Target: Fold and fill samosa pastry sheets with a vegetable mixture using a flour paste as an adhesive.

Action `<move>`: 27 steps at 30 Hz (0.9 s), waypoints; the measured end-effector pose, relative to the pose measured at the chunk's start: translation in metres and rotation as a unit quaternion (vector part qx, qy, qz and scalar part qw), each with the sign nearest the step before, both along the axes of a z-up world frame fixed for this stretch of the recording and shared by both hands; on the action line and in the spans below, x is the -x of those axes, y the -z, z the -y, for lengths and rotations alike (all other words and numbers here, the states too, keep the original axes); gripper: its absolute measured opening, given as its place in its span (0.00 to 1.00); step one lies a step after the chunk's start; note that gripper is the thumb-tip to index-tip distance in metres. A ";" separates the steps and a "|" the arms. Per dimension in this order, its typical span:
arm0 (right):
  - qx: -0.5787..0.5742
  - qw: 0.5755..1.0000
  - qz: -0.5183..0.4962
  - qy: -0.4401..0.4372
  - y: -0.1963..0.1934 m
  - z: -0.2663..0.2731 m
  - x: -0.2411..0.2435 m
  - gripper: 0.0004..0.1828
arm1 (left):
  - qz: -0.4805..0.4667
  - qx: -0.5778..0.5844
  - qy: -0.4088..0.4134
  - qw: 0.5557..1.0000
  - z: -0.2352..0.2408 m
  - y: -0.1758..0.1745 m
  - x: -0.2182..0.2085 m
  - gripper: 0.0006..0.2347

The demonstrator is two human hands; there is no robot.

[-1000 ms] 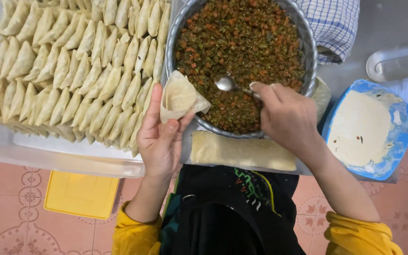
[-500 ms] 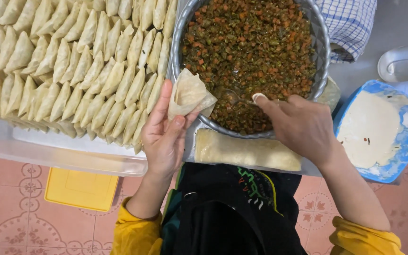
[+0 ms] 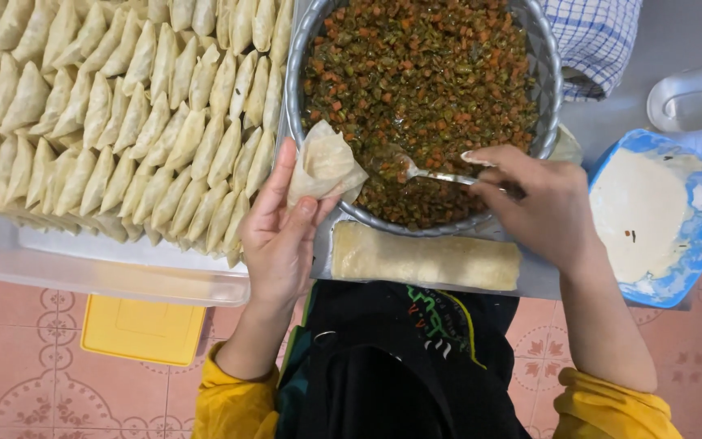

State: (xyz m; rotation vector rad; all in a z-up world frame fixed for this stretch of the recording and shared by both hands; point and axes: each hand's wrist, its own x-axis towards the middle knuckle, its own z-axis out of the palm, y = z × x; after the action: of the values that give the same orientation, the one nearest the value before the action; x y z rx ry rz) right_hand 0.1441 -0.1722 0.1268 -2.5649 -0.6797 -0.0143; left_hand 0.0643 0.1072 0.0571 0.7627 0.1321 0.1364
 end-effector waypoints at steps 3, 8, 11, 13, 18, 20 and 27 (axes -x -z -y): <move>-0.075 0.995 -0.018 0.064 -0.016 0.011 0.012 0.19 | -0.024 0.006 0.036 0.999 0.010 -0.004 -0.001 0.26; -0.084 0.989 0.071 0.101 -0.044 -0.010 0.045 0.15 | -0.006 0.072 0.085 0.994 0.050 0.004 -0.004 0.26; -0.005 0.972 0.218 0.084 -0.041 -0.025 0.057 0.12 | 0.013 0.131 0.093 0.987 0.065 -0.003 -0.007 0.26; 0.042 0.951 0.298 0.069 -0.030 -0.024 0.063 0.11 | 0.020 0.160 0.091 0.983 0.070 -0.007 -0.009 0.26; 0.041 0.937 0.340 0.068 -0.006 0.013 0.082 0.16 | 0.037 0.235 0.109 0.965 0.071 -0.004 -0.009 0.28; -0.040 0.945 0.313 0.091 -0.011 0.020 0.078 0.17 | 0.039 0.254 0.114 0.960 0.072 0.003 -0.009 0.28; -0.148 0.983 0.110 0.006 -0.036 -0.008 0.061 0.37 | -0.010 0.263 0.134 0.956 0.090 0.036 0.000 0.21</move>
State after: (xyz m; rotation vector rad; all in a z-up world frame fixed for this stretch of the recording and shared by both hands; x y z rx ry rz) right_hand 0.0828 -0.1641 0.1630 -2.2987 -0.6862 -0.3800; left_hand 0.0639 0.0176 0.0215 0.2446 0.0778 -0.1623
